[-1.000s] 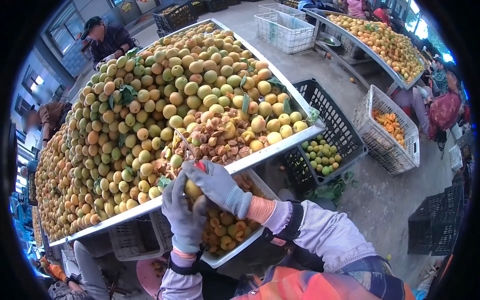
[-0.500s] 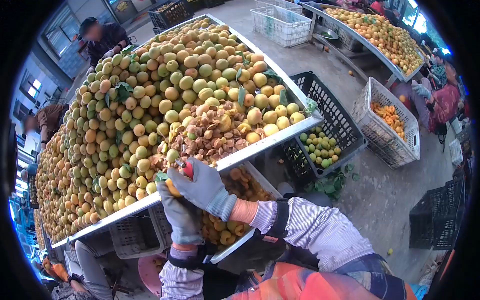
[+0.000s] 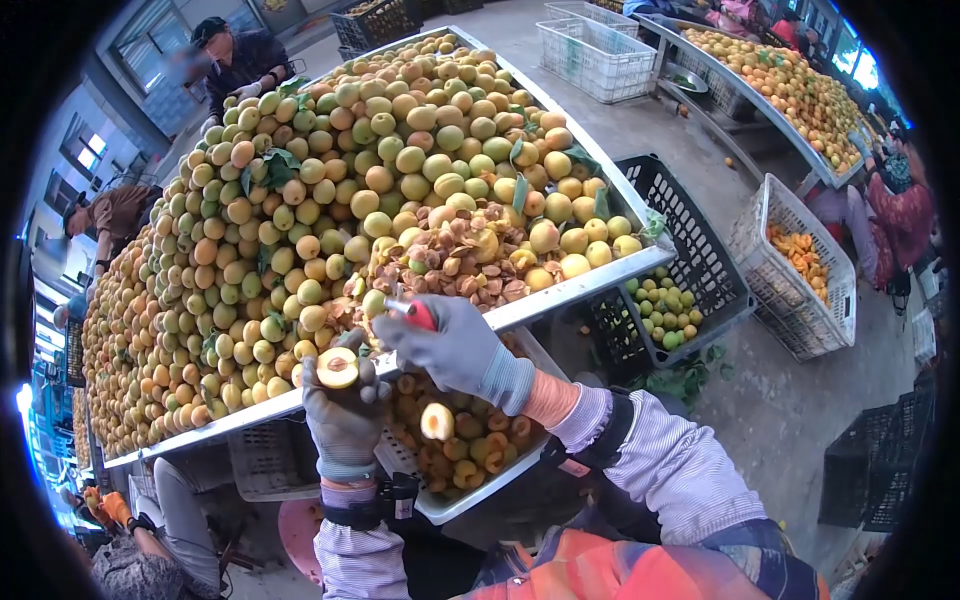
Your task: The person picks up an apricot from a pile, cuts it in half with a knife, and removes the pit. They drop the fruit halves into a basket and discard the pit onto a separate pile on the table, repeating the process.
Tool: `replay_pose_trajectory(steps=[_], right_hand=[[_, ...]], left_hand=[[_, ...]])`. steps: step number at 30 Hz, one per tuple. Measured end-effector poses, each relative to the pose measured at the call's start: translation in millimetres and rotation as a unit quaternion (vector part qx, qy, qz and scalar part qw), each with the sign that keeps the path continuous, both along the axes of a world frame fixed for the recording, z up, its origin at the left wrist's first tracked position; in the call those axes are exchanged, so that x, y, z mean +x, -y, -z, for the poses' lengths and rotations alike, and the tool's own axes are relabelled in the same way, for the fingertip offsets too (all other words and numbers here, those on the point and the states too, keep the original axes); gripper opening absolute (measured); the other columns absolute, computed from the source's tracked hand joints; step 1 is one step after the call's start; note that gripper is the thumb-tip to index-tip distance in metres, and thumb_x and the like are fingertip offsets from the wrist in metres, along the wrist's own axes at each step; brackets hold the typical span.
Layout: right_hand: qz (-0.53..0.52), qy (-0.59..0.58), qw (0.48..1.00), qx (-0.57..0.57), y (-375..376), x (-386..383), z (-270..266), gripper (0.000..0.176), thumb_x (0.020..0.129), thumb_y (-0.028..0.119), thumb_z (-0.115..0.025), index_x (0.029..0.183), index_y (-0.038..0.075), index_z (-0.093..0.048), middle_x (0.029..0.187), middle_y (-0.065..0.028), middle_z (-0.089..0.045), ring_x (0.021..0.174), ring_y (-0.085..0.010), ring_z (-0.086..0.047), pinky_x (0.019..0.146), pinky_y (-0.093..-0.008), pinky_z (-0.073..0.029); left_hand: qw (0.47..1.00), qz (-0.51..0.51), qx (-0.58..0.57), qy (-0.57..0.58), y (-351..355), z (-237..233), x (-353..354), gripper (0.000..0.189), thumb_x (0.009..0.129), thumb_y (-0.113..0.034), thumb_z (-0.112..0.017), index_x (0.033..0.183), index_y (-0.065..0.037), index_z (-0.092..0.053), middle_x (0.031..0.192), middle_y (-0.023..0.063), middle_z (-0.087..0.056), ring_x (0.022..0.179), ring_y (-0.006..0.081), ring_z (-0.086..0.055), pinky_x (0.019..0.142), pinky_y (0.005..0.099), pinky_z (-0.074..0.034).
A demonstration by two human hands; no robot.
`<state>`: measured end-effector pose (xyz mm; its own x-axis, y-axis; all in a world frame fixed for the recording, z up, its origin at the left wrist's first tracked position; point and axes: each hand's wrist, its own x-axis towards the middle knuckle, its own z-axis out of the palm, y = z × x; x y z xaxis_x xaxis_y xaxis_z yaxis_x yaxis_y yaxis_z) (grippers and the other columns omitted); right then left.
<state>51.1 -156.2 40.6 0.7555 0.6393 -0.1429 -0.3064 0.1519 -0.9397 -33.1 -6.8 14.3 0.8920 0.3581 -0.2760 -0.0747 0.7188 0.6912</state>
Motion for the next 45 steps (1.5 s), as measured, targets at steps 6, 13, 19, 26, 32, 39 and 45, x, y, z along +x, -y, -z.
replay_pose_trajectory(steps=[6,13,19,26,32,39,45], right_hand=[[0.153,-0.089,0.97,0.165,1,1,-18,0.036,0.089,0.039,-0.055,0.082,0.003,-0.059,0.061,-0.0042,-0.054,0.038,-0.0081,-0.045,0.035,-0.0193,-0.034],[0.213,0.157,0.923,0.279,-6,1,-1,0.031,0.091,0.035,-0.053,0.087,0.004,-0.057,0.065,-0.004,-0.055,0.04,-0.0083,-0.047,0.033,-0.0194,-0.032],[0.14,-0.064,0.968,0.2,-4,-7,-24,0.031,0.087,0.028,-0.063,0.068,0.004,-0.06,0.053,0.0004,-0.054,0.04,-0.003,-0.044,0.035,-0.0186,-0.031],[0.125,-0.01,0.976,0.178,-22,-11,2,0.024,0.086,0.024,-0.064,0.073,0.004,-0.062,0.056,0.0027,-0.056,0.044,-0.0022,-0.048,0.039,-0.0187,-0.036],[0.134,-0.161,0.966,0.149,-13,-1,2,0.037,0.086,0.034,-0.062,0.065,0.005,-0.057,0.051,0.0004,-0.05,0.037,-0.0046,-0.041,0.031,-0.0207,-0.031],[0.141,-0.11,0.972,0.155,-15,-3,-3,0.022,0.088,0.028,-0.062,0.086,0.007,-0.061,0.058,-0.0003,-0.056,0.038,-0.003,-0.041,0.031,-0.0189,-0.028],[0.138,-0.208,0.953,0.171,-13,8,23,0.036,0.087,0.039,-0.06,0.071,0.007,-0.055,0.049,0.0022,-0.046,0.034,-0.0058,-0.037,0.031,-0.0205,-0.029]], left_hand=[[0.989,0.132,0.039,-0.051,37,12,-4,0.054,0.091,-0.055,-0.031,0.085,-0.006,-0.055,0.048,0.0029,-0.039,0.038,0.0129,-0.031,0.041,0.025,-0.03],[0.981,0.163,0.01,-0.105,54,25,-11,0.051,0.091,-0.054,-0.034,0.086,-0.007,-0.055,0.048,0.0045,-0.042,0.037,0.0125,-0.035,0.041,0.0256,-0.034],[0.987,0.152,0.038,-0.045,56,16,-15,0.007,0.092,-0.008,-0.042,0.099,-0.007,-0.044,0.075,0.0036,-0.051,0.052,0.0077,-0.047,0.044,0.0173,-0.038],[0.987,0.101,0.073,-0.101,67,12,-13,0.038,0.094,-0.046,-0.033,0.09,-0.012,-0.05,0.064,0.0006,-0.051,0.044,0.0084,-0.042,0.042,0.0215,-0.036],[0.977,0.156,-0.084,-0.121,55,33,-10,0.039,0.093,-0.047,-0.036,0.096,-0.011,-0.048,0.069,0.002,-0.054,0.044,0.0102,-0.042,0.041,0.0221,-0.034],[0.98,0.109,-0.101,-0.136,74,-8,-3,0.042,0.096,-0.05,-0.027,0.093,-0.014,-0.048,0.067,0.0037,-0.049,0.048,0.013,-0.043,0.052,0.0306,-0.04],[0.987,0.137,0.03,-0.076,69,23,-15,0.043,0.095,-0.05,-0.034,0.094,-0.01,-0.049,0.063,0.0025,-0.048,0.046,0.0095,-0.04,0.047,0.0242,-0.039]])
